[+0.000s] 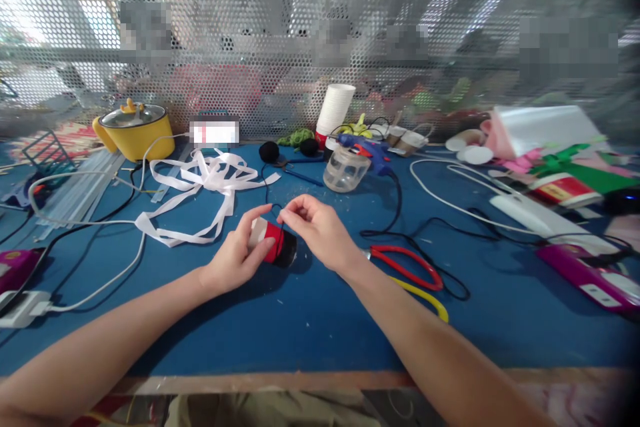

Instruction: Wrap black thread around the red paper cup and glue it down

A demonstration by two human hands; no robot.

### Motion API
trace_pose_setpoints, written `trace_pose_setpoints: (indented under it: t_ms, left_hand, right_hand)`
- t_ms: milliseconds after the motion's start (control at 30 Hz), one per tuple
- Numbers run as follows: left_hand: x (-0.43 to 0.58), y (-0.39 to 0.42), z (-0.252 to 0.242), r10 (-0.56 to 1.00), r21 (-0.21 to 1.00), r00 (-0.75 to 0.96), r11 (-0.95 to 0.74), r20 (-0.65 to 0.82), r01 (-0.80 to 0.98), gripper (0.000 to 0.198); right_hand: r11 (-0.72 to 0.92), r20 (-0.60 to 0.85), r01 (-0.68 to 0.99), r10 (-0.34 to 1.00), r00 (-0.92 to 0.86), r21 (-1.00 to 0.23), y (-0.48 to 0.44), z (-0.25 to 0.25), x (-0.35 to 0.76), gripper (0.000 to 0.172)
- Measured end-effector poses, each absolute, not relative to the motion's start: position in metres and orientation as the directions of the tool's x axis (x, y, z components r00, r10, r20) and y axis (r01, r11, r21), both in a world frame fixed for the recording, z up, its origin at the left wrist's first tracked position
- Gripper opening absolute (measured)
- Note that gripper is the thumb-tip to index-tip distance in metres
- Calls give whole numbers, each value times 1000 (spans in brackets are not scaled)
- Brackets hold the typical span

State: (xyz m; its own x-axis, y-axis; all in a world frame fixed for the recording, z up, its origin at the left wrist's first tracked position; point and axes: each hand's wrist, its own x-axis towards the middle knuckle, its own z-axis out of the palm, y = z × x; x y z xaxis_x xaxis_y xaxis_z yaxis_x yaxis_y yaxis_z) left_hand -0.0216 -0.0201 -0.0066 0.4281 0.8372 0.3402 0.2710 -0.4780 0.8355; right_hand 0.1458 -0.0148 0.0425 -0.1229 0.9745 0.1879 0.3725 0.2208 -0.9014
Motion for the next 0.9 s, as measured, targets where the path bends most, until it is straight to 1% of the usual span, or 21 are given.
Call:
trace_pose_setpoints:
  t_ms: [133, 233, 433, 633, 733, 900]
  left_hand:
    - [-20, -17, -6, 876, 911, 380, -379, 297, 160, 46]
    - [-19, -16, -5, 888, 936, 366, -336, 279, 103, 44]
    - [-18, -18, -3, 897, 947, 355, -310, 264, 81, 44]
    - [-19, -24, -2, 862, 927, 383, -373, 333, 33, 41]
    - [-19, -27, -1, 844, 910, 390, -413, 367, 38, 38]
    - [-20, -29, -1, 826, 891, 391, -454, 407, 32, 37]
  right_hand:
    - [254, 240, 214, 967, -90, -943, -10, 40, 150, 12]
    - [270, 260, 162, 962, -81, -949, -7, 37, 151, 12]
    - [287, 276, 200, 958, -79, -937, -4, 34, 153, 8]
    - [279, 268, 259, 960, -78, -925, -2, 30, 153, 6]
    - [259, 244, 273, 966, -88, -927, -4, 30, 152, 5]
    - [192, 169, 245, 979, -109, -951, -5, 31, 150, 4]
